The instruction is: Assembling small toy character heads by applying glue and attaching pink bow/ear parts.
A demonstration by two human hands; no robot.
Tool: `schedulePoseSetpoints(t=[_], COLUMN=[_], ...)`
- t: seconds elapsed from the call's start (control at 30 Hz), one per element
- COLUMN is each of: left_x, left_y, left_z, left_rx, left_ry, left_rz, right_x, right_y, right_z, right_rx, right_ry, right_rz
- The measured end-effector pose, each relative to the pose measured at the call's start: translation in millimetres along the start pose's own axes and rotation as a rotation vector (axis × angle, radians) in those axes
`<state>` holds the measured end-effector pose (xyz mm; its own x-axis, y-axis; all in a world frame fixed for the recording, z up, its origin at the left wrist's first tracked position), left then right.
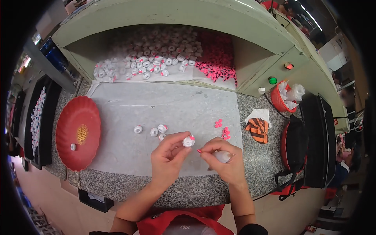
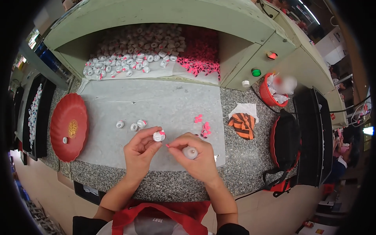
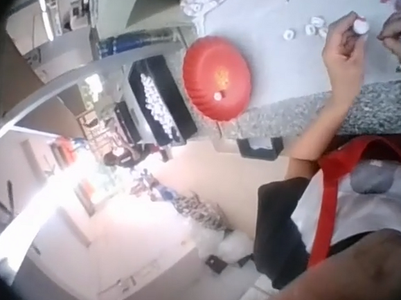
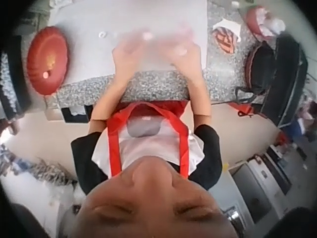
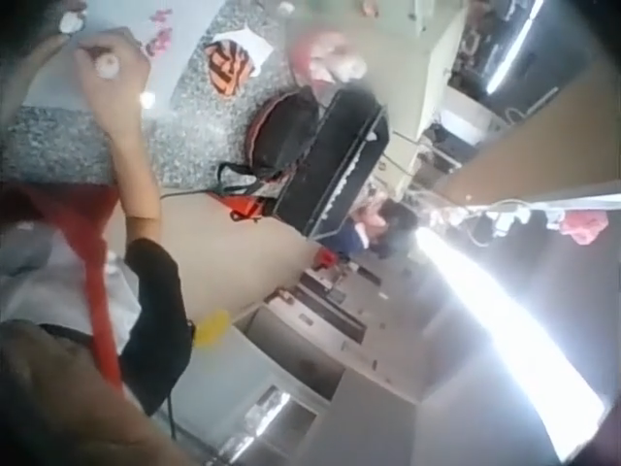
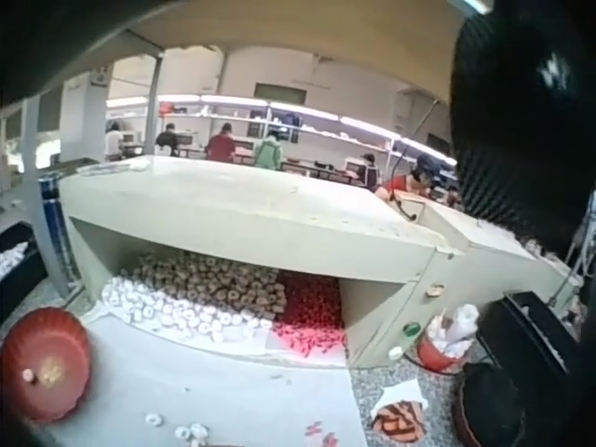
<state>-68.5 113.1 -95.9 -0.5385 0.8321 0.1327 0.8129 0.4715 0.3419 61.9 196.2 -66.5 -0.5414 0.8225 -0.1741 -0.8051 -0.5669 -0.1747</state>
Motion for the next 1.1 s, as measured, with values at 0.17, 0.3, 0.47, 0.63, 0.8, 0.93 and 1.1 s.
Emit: schedulePoseSetpoints(t=[0.17, 0.3, 0.47, 0.63, 0.8, 0.93, 1.1], left_x=[-3, -4, -5, -3, -3, -6, -7], left_y=[7, 8, 14, 7, 7, 11, 13], left_z=[-2, -4, -7, 0, 2, -4, -8], left_rx=[0.057, 0.065, 0.025, -0.187, -0.288, -0.095, 0.011], left_ry=[0.113, 0.146, 0.045, 0.0, -0.058, 0.026, 0.12], left_rz=[0.105, 0.137, 0.167, 0.166, 0.143, 0.113, 0.115], right_x=[-6, -2, 0, -1, -2, -3, -4], right_y=[12, 3, -1, 6, 6, 6, 7], right_z=[12, 3, -11, -8, -6, -4, -5], right_rx=[0.049, 0.067, 0.142, 0.137, 0.125, 0.095, 0.111], right_ry=[-0.062, -0.019, 0.064, 0.011, 0.019, -0.084, -0.098], right_rz=[0.01, 0.004, -0.019, -0.078, 0.024, -0.002, -0.005])
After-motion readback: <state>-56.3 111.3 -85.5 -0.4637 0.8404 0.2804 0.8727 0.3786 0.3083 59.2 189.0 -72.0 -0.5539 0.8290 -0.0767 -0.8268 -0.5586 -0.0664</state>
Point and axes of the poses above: each hand's wrist, its own x-axis towards the middle knuckle, its own y-axis out of the palm, z = x × y, the point moved 5 cm from there along x, towards the middle knuckle, and after that the axes turned 8 degrees about y, right-handed, at the moved point
